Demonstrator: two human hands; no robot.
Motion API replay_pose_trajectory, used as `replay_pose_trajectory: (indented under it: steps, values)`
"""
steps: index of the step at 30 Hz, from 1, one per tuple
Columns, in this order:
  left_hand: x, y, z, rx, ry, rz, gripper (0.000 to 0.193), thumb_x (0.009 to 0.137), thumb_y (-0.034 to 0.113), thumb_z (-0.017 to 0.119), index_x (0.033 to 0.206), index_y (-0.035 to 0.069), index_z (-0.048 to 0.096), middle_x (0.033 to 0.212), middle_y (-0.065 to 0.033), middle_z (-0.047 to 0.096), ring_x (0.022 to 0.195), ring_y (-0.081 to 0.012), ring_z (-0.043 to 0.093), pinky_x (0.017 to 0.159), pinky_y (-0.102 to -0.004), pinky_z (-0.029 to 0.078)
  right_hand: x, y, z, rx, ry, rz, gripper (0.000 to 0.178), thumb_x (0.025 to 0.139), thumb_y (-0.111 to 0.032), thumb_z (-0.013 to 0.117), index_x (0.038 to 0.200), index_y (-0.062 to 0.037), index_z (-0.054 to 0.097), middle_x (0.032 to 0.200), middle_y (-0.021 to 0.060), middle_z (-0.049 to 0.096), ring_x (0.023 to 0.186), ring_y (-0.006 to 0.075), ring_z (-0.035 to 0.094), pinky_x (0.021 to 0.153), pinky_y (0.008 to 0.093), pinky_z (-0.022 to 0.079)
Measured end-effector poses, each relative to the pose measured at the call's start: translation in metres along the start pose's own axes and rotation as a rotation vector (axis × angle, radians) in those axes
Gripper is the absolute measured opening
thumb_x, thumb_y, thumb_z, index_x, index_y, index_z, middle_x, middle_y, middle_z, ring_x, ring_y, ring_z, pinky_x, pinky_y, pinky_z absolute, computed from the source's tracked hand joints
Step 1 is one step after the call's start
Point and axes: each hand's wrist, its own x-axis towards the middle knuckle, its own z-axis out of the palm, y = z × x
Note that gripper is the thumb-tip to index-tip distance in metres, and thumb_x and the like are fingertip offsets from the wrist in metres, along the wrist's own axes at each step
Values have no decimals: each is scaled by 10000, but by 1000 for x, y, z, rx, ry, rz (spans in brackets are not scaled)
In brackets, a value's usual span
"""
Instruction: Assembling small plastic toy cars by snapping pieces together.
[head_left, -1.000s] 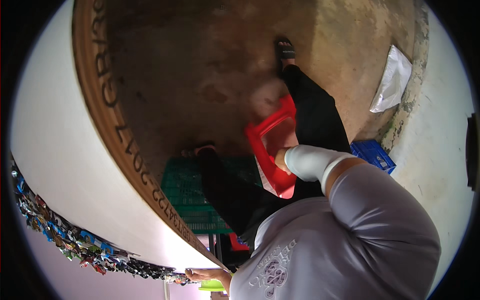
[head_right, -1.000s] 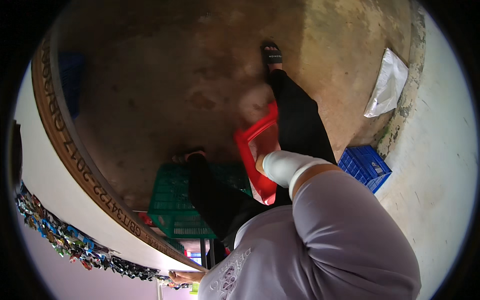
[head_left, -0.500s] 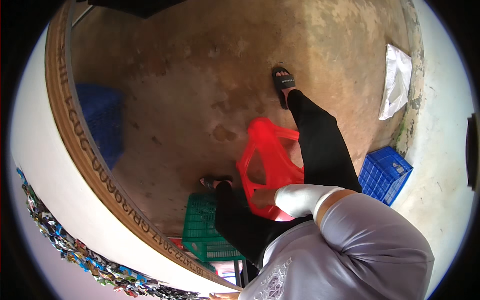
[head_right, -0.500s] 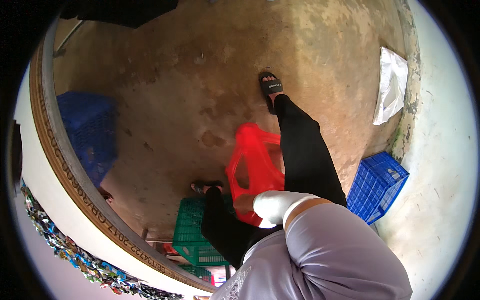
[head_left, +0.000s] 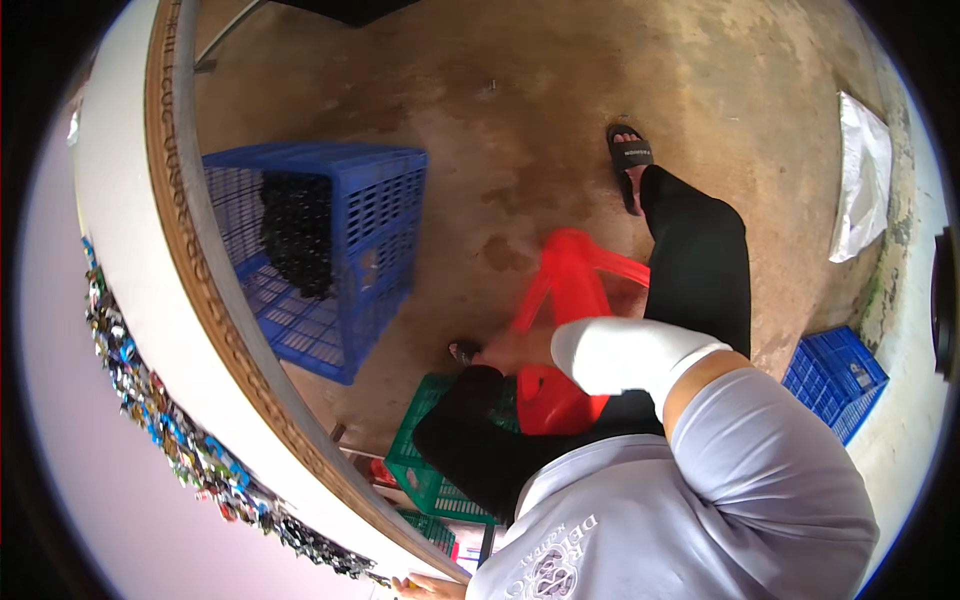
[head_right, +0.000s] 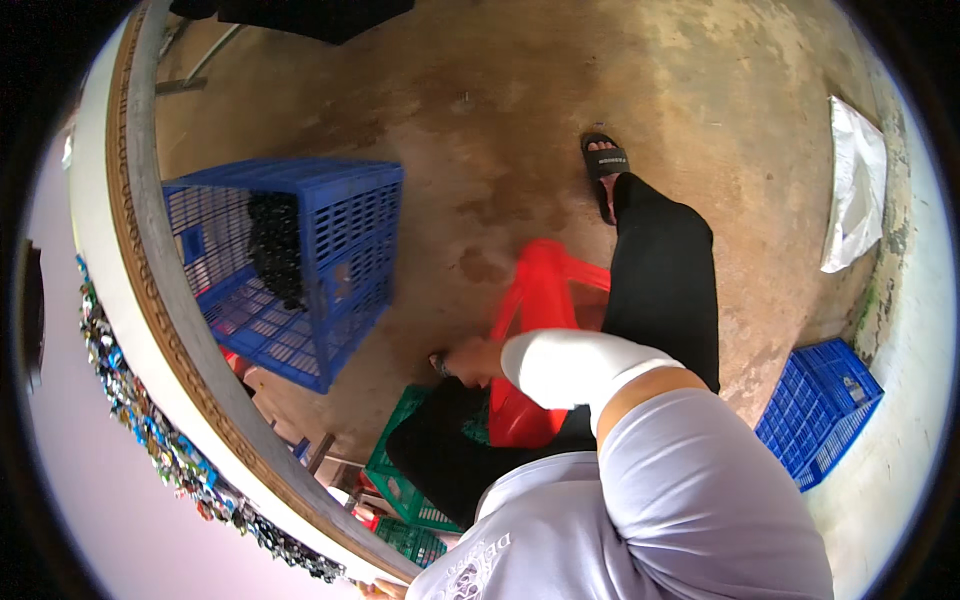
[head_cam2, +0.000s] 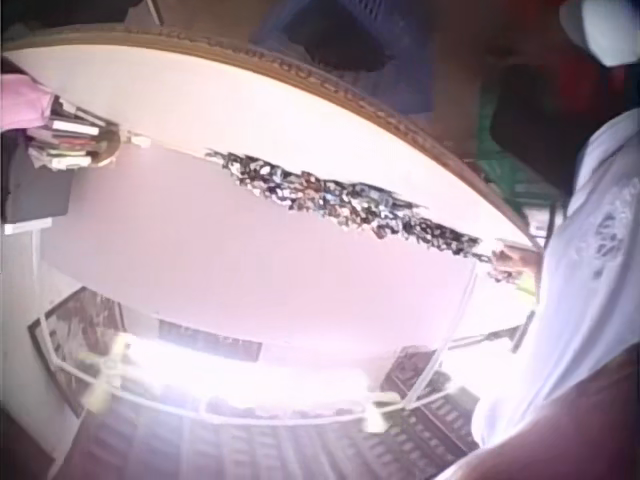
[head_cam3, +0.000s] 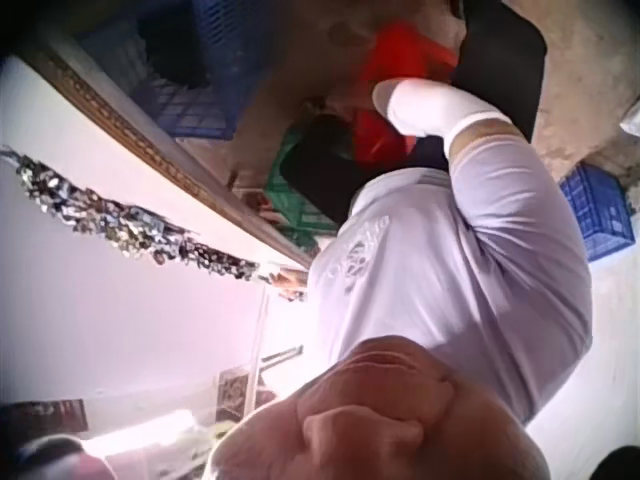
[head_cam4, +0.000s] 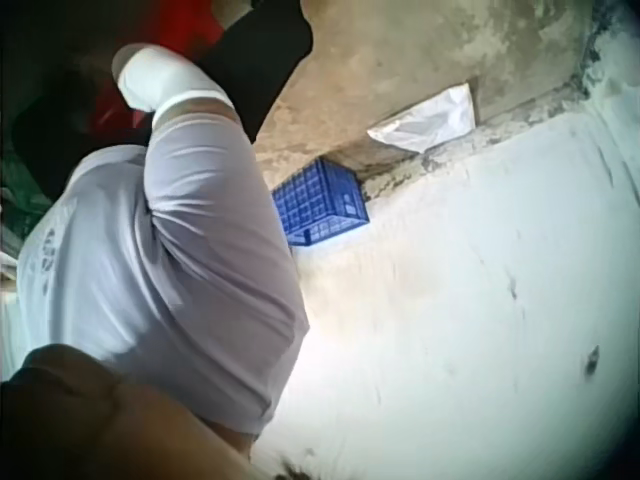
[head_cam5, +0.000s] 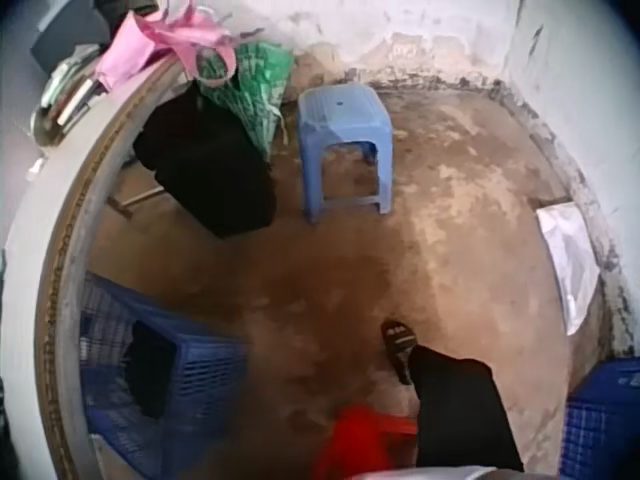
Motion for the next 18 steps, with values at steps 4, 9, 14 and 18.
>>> replay_pose_trajectory:
  steps: [4,9,14,18]
  values:
    - [-17,8,-19,34,60,-7,378,840,279,628,1138,66,536,910,-138,603,799,-275,590,724,-397,494,17,-37,-99,-191,815,-267,303,674,-98,606,976,-71,595,966,124,592,1029,298,528,796,379,453]
    - [-21,60,-15,-209,38,-27,171,867,90,553,1017,10,569,858,-142,588,690,-256,551,571,-310,453,72,-79,-156,-932,954,-263,257,675,-189,645,925,-126,658,957,55,615,1026,243,522,887,396,354]
    - [-18,51,-6,-277,103,105,116,863,49,526,953,-2,580,830,-142,579,677,-250,534,571,-319,442,85,-59,-173,-1006,721,-214,93,672,-246,659,739,-197,704,844,-4,655,944,211,564,852,345,361]
    - [-19,41,4,-403,167,176,102,848,-14,486,864,-15,586,783,-144,570,659,-244,511,579,-331,430,80,-50,-194,-933,661,-156,98,671,-203,640,742,-186,705,819,-25,667,906,185,588,828,304,387]
